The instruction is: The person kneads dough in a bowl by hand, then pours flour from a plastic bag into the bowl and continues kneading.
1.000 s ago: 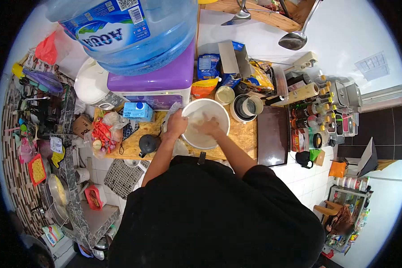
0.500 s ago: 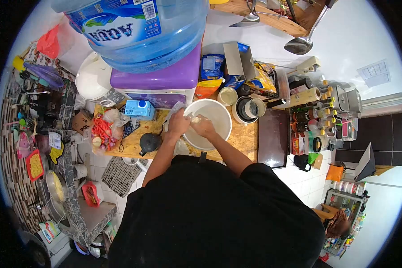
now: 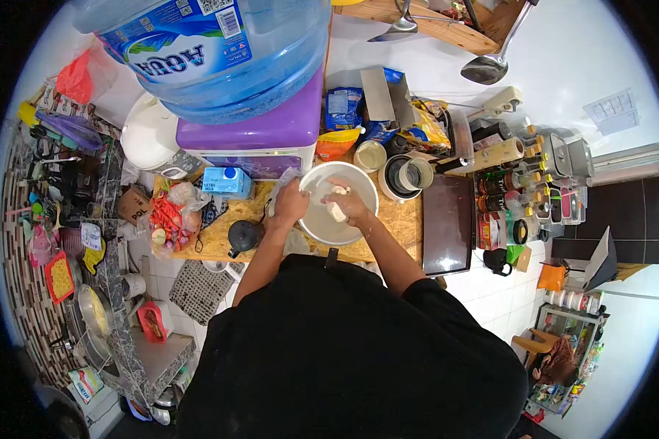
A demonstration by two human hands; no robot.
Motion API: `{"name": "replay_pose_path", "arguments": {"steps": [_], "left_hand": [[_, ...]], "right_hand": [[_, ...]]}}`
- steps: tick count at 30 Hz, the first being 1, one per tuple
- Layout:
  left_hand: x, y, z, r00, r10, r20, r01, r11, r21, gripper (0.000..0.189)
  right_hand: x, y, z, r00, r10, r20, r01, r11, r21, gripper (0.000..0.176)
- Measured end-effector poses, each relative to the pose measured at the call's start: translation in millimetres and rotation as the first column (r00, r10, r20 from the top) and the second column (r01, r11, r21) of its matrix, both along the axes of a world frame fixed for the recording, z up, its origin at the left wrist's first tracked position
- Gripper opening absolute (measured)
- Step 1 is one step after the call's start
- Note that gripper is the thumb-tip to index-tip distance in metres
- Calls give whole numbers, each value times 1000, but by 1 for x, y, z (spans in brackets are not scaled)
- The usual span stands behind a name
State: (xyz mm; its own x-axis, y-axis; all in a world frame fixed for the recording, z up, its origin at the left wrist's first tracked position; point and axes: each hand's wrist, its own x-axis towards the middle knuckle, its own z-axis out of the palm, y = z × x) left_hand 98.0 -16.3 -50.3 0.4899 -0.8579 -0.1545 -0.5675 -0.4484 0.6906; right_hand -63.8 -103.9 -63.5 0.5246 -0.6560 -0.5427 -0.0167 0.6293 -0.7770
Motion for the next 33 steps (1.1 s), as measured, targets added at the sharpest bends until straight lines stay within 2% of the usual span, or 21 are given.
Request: {"name": "replay_pose_path", "arguments": {"steps": [2, 3, 5, 6, 8, 12, 15, 17, 21, 24, 25, 26, 27, 29, 30, 32, 33], "left_hand": [[-1, 0, 1, 999, 9, -32, -9, 1000, 4, 26], [-1, 1, 0, 999, 9, -32, -9, 1000, 5, 26], [1, 0, -3, 1000, -9, -27, 9, 1000, 2, 26], [1, 0, -5, 1000, -9, -28, 9, 1000, 3, 26], [2, -1, -6, 999, -9, -37, 9, 1000, 2, 25], [0, 1, 0, 1000, -6, -25, 6, 1000, 2, 25], [0, 0, 1, 1000, -4, -25, 5, 999, 41, 27], [0, 1, -2, 1000, -13, -8, 13, 1000, 0, 29], [1, 1, 0, 1000, -23, 0, 23, 1000, 12, 29], [-1, 1, 2, 1000, -14, 28, 13, 1000, 12, 28], [1, 0, -1, 1000, -13, 12, 13, 1000, 2, 29], [1, 0, -1, 1000, -14, -7, 14, 1000, -7, 29], [-2, 1, -2, 1000, -17, -11, 17, 1000, -5, 29], [-1, -1, -1, 1000, 2, -20, -2, 1000, 10, 30], [0, -1, -5, 1000, 5, -19, -5, 1000, 11, 30], [2, 0, -11, 999, -2, -36, 1, 1000, -25, 30], [1, 1, -8, 999, -1, -37, 0, 1000, -24, 30]], "right_hand": [[1, -3, 9, 985, 117, -128, -140, 971, -196, 21], [4, -1, 21, 985, 117, -128, -140, 971, -194, 21], [11, 3, 40, 982, -13, -186, -29, 975, -219, 23], [10, 4, 35, 982, -12, -187, -29, 975, -219, 23], [9, 5, 22, 964, -78, -253, -29, 919, -393, 23], [10, 9, 9, 966, -150, -210, 45, 900, -434, 20], [13, 11, 4, 940, -180, -290, 29, 889, -457, 17], [12, 14, 3, 938, -243, -246, 137, 914, -381, 15], [6, 12, -9, 949, -230, -214, 121, 897, -426, 15], [-1, 8, -18, 928, -216, -304, 75, 906, -416, 20], [-5, 4, -19, 887, -59, -458, -268, 742, -615, 28], [-9, 3, -19, 775, 31, -631, -574, 451, -683, 38], [-11, 4, -20, 773, 30, -634, -576, 454, -680, 38], [-9, 1, -20, 712, 364, -600, -662, 631, -404, 59], [-9, 2, -6, 712, 366, -599, -664, 629, -404, 59], [-17, -1, 21, 766, 550, -334, -601, 796, -68, 68], [-24, -8, 14, 764, 551, -335, -603, 795, -67, 68]]}}
